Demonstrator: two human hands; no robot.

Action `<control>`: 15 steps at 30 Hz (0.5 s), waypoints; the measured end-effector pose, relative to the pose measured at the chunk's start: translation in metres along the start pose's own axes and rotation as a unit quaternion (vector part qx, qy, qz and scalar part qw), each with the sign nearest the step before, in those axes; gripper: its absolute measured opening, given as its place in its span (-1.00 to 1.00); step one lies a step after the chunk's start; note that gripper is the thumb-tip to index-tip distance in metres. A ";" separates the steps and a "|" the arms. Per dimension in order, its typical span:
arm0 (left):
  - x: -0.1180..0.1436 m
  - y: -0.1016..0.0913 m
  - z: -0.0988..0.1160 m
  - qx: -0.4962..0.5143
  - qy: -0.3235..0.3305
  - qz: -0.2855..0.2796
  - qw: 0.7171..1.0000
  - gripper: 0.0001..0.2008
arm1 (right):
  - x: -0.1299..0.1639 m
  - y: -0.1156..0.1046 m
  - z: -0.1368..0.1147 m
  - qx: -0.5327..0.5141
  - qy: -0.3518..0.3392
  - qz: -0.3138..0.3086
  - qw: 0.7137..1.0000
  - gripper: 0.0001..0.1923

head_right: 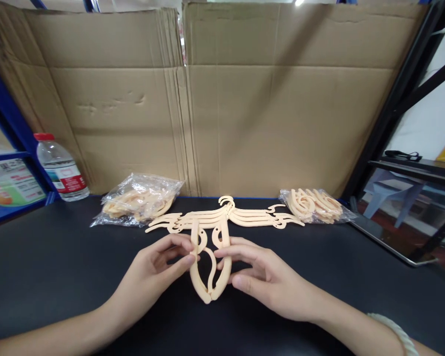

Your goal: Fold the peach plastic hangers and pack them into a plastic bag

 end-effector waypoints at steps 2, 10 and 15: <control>0.000 0.001 0.000 -0.006 -0.006 -0.014 1.000 -0.90 | 0.001 0.000 -0.001 0.030 -0.004 -0.010 0.999 -0.64; 0.004 0.004 0.005 -0.097 0.025 -0.100 0.990 -0.61 | 0.004 -0.006 0.001 0.245 -0.008 -0.022 0.969 -0.53; 0.005 -0.002 -0.002 -0.225 0.057 -0.099 0.968 -0.46 | 0.001 -0.012 0.015 0.339 -0.033 -0.021 0.940 -0.40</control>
Point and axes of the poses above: each hand's wrist, its own x-axis away from the middle knuckle, its own y-axis out of the palm, z = x × y, the point moved 2 cm from there along -x, towards the middle knuckle, and after that the axes turned 2 degrees about z, right-handed, at the moved point
